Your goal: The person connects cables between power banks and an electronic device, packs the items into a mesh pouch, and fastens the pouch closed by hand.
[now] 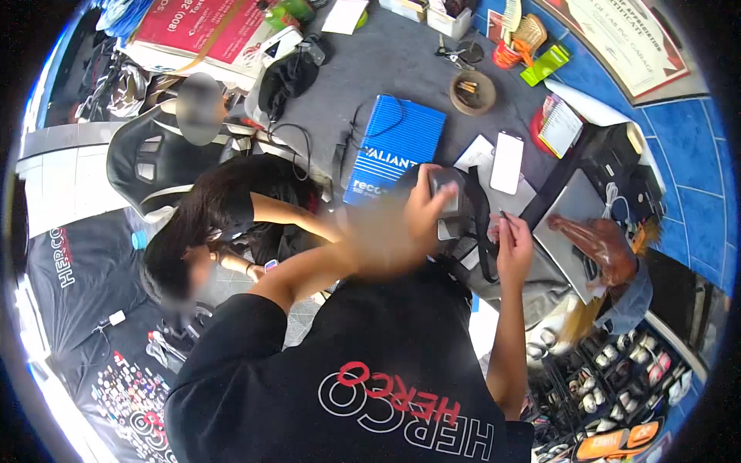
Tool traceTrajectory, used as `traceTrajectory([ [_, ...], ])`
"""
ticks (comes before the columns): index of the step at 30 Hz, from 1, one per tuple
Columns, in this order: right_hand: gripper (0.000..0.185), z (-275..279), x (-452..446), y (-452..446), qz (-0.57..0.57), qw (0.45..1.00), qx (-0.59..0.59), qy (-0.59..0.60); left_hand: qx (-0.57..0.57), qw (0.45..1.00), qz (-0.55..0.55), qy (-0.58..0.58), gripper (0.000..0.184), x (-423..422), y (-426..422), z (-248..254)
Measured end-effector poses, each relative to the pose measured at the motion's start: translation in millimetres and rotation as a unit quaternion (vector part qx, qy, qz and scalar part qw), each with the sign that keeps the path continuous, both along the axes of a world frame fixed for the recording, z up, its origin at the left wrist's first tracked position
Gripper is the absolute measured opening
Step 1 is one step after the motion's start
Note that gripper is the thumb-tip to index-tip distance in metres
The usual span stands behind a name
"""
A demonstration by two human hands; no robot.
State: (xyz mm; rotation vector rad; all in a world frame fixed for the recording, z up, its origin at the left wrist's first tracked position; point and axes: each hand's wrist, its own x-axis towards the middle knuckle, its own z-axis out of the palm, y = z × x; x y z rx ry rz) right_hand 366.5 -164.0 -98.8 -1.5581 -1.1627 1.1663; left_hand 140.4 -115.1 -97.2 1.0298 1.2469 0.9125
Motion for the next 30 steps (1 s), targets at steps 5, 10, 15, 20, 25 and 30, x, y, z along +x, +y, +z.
traceTrajectory([
  [5,0.019,18.8,-26.2,-10.2,-0.040,0.998,0.040,-0.019,-0.290,0.833,0.160,-0.442,0.071,14.4,10.1,-9.1],
  [10,0.019,23.6,-37.1,-8.7,0.003,0.997,-0.002,0.073,-0.356,0.766,0.171,-0.507,0.076,10.8,23.2,-26.1],
  [15,0.018,37.8,-40.3,-0.1,0.022,0.999,0.018,0.022,-0.351,0.771,0.183,-0.499,0.072,12.4,21.1,-33.5],
  [20,0.015,61.4,-48.0,2.9,0.068,0.989,0.060,-0.115,-0.370,0.763,0.195,-0.492,0.068,17.6,20.0,-26.9],
  [25,0.015,59.2,-52.6,-2.5,0.071,0.984,0.101,-0.127,-0.370,0.766,0.192,-0.489,0.071,19.3,19.5,-31.7],
  [30,0.014,58.8,-55.2,-4.9,0.094,0.973,0.162,-0.139,-0.385,0.774,0.181,-0.469,0.074,17.6,19.3,-28.7],
])
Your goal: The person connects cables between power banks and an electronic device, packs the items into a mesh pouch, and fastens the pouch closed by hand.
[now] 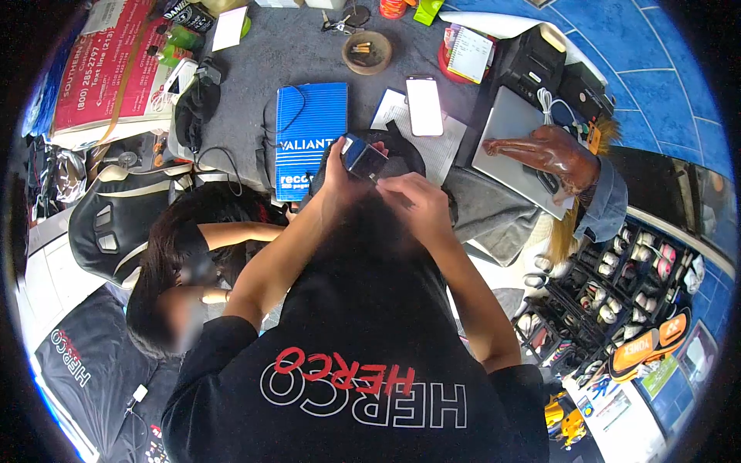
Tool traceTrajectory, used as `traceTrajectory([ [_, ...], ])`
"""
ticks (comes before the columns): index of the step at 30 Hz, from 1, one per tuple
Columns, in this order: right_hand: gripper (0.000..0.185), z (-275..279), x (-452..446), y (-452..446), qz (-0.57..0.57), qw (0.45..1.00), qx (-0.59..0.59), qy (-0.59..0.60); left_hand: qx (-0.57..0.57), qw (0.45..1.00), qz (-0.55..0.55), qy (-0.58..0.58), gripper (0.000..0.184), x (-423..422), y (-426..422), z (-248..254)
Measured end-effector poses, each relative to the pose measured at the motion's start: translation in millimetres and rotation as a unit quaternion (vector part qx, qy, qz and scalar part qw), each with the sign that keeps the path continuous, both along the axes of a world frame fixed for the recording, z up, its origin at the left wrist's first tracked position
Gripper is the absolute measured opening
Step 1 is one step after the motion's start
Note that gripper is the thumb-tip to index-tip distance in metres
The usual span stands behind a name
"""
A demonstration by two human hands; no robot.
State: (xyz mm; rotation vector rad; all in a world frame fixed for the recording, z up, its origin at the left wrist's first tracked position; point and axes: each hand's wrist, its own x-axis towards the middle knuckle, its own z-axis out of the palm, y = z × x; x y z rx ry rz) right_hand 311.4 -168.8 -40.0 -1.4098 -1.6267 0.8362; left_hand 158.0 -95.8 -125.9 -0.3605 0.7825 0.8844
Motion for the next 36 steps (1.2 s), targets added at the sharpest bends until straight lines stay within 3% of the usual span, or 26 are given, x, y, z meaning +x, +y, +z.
traceTrajectory([
  [8,0.013,-7.0,4.4,-1.7,0.040,0.996,0.036,-0.069,0.025,0.999,0.006,0.026,0.067,-3.9,-5.0,-24.1],
  [13,0.012,-9.5,5.0,-2.9,0.055,0.993,0.049,-0.091,0.064,0.983,-0.002,0.174,0.049,-2.7,-6.6,9.9],
  [16,0.013,-13.3,6.8,-2.8,0.066,0.994,0.030,-0.083,0.041,0.979,0.015,0.199,0.049,-2.3,-8.7,-6.3],
  [19,0.012,-10.5,4.1,3.0,0.059,0.995,0.029,-0.079,0.054,0.986,0.020,0.155,0.050,-4.7,-10.2,-15.4],
  [26,0.011,-14.6,1.0,2.3,0.079,0.991,0.048,-0.094,0.026,0.982,-0.019,0.189,0.048,-12.8,-8.9,-6.3],
  [28,0.011,-11.4,-1.6,2.4,0.085,0.992,0.042,-0.086,0.015,0.989,-0.018,0.143,0.047,-14.1,-5.3,-8.0],
  [32,0.012,-7.6,-6.3,-0.2,0.097,0.985,0.096,-0.111,0.010,0.983,-0.024,0.183,0.051,-12.9,-0.6,-12.1],
  [35,0.012,-16.1,-3.3,-8.1,0.096,0.983,0.108,-0.114,-0.033,0.936,0.001,0.350,0.069,-6.3,-3.0,-11.3],
  [36,0.012,-17.8,-3.4,-9.9,0.096,0.982,0.111,-0.120,-0.032,0.936,0.001,0.350,0.069,-4.6,-3.7,-11.2],
])
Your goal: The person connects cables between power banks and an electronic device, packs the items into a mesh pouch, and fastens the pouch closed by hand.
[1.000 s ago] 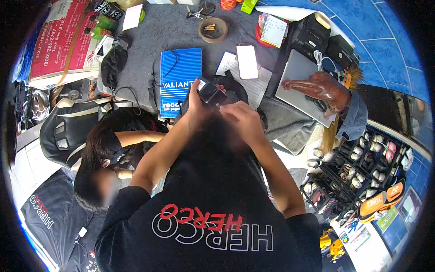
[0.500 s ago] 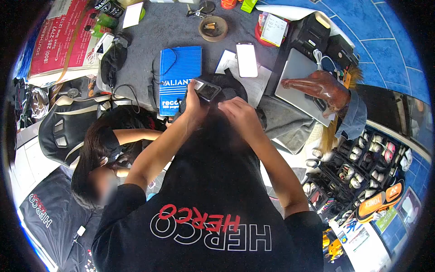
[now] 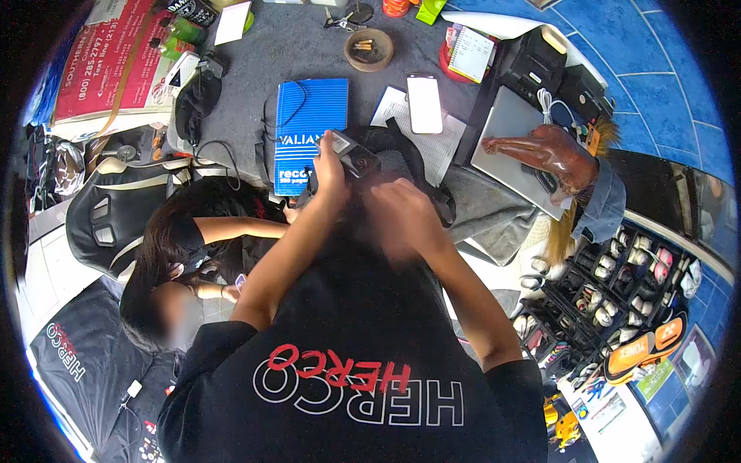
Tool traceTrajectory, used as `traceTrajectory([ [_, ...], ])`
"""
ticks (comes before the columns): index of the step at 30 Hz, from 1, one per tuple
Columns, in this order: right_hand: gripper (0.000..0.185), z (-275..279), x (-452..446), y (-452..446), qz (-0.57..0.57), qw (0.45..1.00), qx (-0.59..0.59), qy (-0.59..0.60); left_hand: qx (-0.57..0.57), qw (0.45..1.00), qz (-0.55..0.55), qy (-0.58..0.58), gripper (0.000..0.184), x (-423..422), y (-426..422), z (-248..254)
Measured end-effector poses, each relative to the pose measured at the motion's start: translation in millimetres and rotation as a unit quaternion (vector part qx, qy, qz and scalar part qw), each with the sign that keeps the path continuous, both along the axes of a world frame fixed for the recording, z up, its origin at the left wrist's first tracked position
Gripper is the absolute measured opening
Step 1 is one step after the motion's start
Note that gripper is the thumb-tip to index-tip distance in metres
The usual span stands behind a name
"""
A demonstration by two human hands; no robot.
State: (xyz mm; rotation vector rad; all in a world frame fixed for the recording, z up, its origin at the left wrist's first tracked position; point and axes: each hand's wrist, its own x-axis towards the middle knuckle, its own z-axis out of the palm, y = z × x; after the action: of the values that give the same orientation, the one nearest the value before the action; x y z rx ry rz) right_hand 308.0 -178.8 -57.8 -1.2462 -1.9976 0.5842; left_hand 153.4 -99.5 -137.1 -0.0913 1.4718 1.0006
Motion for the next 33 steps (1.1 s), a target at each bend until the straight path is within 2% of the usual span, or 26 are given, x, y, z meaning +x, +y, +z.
traceTrajectory([
  [3,0.013,-0.5,-2.6,-6.2,-0.052,0.995,-0.060,0.054,0.037,0.998,0.038,0.021,0.071,1.4,-3.5,-0.2],
  [4,0.013,0.7,-4.3,-5.7,-0.052,0.995,-0.060,0.054,0.048,0.998,0.033,-0.020,0.071,-0.8,-3.0,-0.2],
  [6,0.013,3.9,-7.9,-3.2,-0.032,0.998,0.038,0.030,0.061,0.996,0.025,-0.061,0.071,-2.5,-1.7,-1.1],
  [9,0.014,-2.7,-4.4,-8.8,-0.049,0.998,0.038,0.032,0.084,0.989,0.019,-0.124,0.068,1.8,-2.6,5.8],
  [11,0.011,-8.9,-3.4,-12.0,-0.064,0.997,0.026,0.041,0.071,0.992,0.056,0.086,0.059,14.4,2.5,36.2],
  [12,0.010,-11.7,-2.6,-12.4,-0.077,0.996,0.015,0.049,0.071,0.992,0.056,0.086,0.059,14.1,3.3,41.4],
  [13,0.010,-13.4,-2.2,-14.2,-0.077,0.996,0.016,0.049,0.151,0.973,0.012,0.176,0.057,12.2,4.1,45.5],
  [14,0.016,-14.4,-2.0,-18.0,-0.110,0.987,-0.088,0.071,0.227,0.937,-0.031,0.264,0.054,9.2,3.8,47.1],
  [15,0.023,-15.1,-1.4,-20.7,-0.142,0.967,-0.190,0.093,0.257,0.915,-0.047,0.306,0.049,3.0,8.1,47.1],
  [16,0.023,-16.0,0.1,-20.8,-0.142,0.967,-0.191,0.093,0.257,0.915,-0.047,0.306,0.049,-2.0,12.5,47.2],
  [18,0.020,-17.0,4.1,-20.7,-0.178,0.963,-0.182,0.087,0.303,0.947,0.043,0.098,0.045,-7.3,20.3,53.6],
  [19,0.019,-15.4,6.3,-19.8,-0.184,0.965,-0.170,0.074,0.337,0.936,0.057,0.080,0.040,-6.3,23.3,65.9],
  [23,0.018,-6.2,4.9,-13.8,-0.188,0.959,-0.171,0.125,0.357,0.931,0.051,0.063,0.045,-9.7,23.0,81.2],
  [25,0.018,-3.3,3.4,-11.3,-0.201,0.942,-0.215,0.158,0.362,0.930,0.038,0.052,0.044,-11.6,21.8,80.2],
  [29,0.018,-4.8,3.2,-8.8,-0.197,0.943,-0.222,0.153,0.349,0.934,0.047,0.057,0.044,-11.9,17.7,82.2],
  [33,0.017,-5.0,3.5,-5.0,-0.182,0.948,-0.218,0.143,0.309,0.950,0.043,0.012,0.048,-17.7,14.5,78.2],
])
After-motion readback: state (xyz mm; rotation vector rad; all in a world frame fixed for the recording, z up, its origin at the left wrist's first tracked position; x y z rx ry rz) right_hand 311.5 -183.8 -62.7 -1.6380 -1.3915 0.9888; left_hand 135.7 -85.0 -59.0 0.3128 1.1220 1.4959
